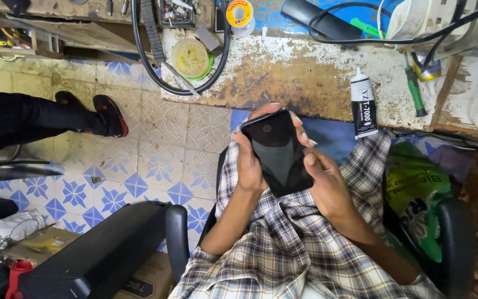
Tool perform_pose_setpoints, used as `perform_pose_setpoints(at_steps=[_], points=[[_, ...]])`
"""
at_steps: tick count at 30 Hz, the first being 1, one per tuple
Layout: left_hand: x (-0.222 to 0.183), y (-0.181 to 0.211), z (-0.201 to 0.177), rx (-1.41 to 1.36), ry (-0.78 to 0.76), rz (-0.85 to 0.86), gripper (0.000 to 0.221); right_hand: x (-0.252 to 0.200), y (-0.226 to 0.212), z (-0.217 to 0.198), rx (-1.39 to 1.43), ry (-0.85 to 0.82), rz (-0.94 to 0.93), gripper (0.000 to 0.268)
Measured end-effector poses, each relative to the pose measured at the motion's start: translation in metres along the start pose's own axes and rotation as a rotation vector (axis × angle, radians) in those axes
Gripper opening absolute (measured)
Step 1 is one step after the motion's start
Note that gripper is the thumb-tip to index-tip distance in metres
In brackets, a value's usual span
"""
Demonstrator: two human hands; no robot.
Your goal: Testing the touchscreen and basic functionality of a repaired smartphone by swiping and tapping on the screen.
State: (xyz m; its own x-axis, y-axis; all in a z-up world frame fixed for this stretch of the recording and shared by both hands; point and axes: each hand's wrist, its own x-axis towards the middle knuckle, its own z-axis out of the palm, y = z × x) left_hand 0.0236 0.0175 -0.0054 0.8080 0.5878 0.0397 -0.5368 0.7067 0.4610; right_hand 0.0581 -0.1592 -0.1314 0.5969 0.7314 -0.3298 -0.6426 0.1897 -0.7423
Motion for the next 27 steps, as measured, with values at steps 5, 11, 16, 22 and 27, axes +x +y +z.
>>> perform_pose_setpoints(at_steps=[5,11,16,22,27], points=[[0.006,0.013,-0.013,-0.051,0.003,0.015,0.077,-0.008,-0.077,0.072,-0.012,-0.078,0.069,0.031],[-0.001,-0.013,-0.007,-0.048,-0.052,-0.029,0.078,0.002,-0.083,0.080,-0.077,0.022,-0.035,0.026],[0.005,-0.007,-0.002,-0.014,-0.085,-0.003,0.077,0.002,-0.088,0.093,-0.121,0.054,-0.095,0.024],[0.010,0.005,-0.005,-0.003,-0.061,-0.009,0.072,-0.007,-0.087,0.094,-0.096,0.079,-0.097,0.025],[0.004,-0.011,0.013,0.207,-0.092,-0.014,0.079,0.013,-0.096,0.095,-0.115,0.152,-0.150,0.024]])
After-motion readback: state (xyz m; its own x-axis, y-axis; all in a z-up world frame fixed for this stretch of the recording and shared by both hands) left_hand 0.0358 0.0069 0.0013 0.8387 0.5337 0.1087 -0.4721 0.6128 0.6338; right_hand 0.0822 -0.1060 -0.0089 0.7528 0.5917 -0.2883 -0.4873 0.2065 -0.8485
